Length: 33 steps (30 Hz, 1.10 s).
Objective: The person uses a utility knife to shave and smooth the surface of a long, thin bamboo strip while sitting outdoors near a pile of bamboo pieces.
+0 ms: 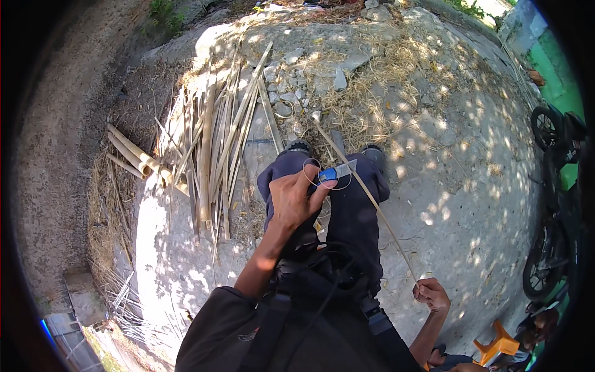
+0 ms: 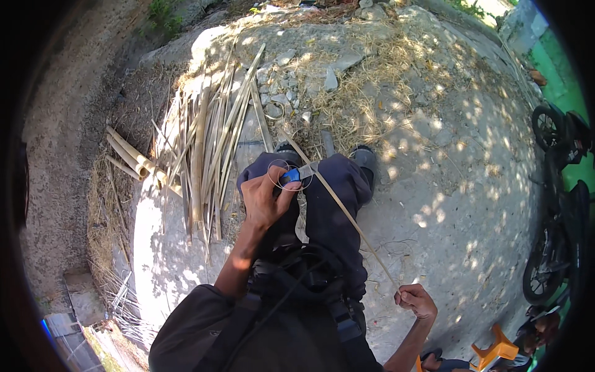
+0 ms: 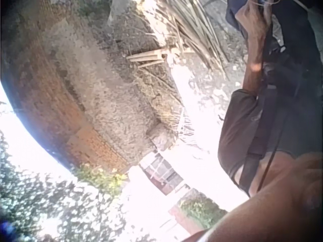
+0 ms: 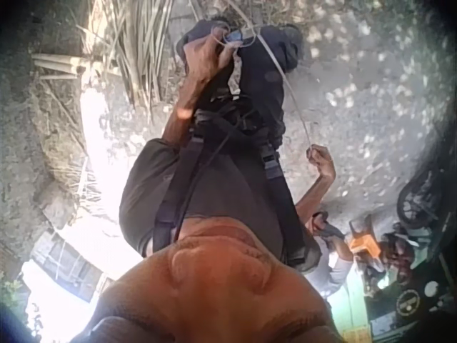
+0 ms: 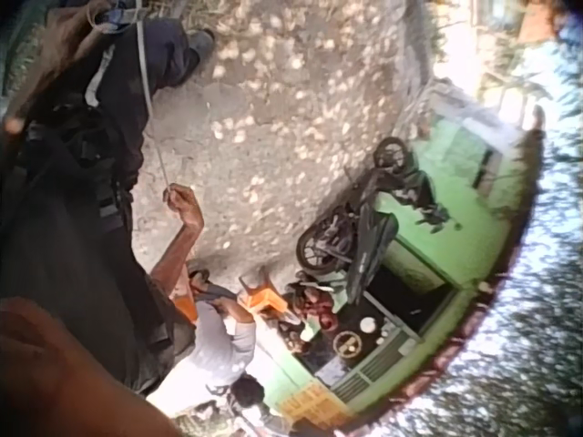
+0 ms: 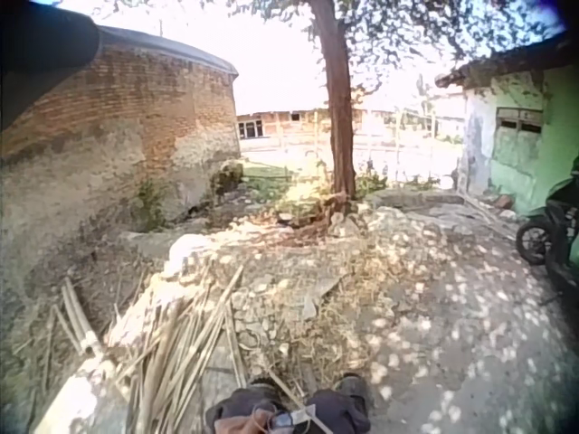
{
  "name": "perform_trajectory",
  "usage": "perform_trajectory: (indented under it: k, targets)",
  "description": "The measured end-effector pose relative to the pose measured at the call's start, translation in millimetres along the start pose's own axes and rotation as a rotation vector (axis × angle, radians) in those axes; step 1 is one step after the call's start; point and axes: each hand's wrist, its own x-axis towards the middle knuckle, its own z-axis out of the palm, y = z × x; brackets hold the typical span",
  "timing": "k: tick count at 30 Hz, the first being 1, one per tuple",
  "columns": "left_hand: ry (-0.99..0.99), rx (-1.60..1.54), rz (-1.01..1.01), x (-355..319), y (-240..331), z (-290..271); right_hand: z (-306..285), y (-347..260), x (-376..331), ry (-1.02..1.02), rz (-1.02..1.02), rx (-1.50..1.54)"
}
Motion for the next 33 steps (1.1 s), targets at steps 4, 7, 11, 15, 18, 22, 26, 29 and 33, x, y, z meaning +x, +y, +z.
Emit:
perform_trajectory:
  k: [4,7,11,15,18,22,26,29,33]
  targets:
    - [0.040,-0.010,0.016,1,1,3,-22,21,-12,0.005,0.032,0.058]
    - [0.002,0.010,0.018,0,0,0,-43,39,-25,0.005,0.047,0.087]
    - [-0.033,0.017,0.017,4,9,-1,-65,56,-35,0.027,0.021,0.141]
    - [-0.059,-0.018,-0.012,4,6,0,-61,57,-24,0.007,0.033,0.097]
    - [0.017,-0.082,-0.007,3,2,0,-41,31,-9,-0.020,0.087,0.043]
    - [-0.014,-0.158,-0.049,1,1,-5,-38,12,5,-0.036,0.038,-0.024]
    - [-0.023,-0.175,-0.088,2,2,-8,-23,-23,17,-0.035,0.048,-0.097]
    - [-0.003,-0.243,-0.139,7,3,-12,-4,-44,27,-0.025,-0.027,-0.250]
    - [-0.076,-0.313,-0.246,10,-3,-22,25,-65,53,-0.088,-0.122,-0.381]
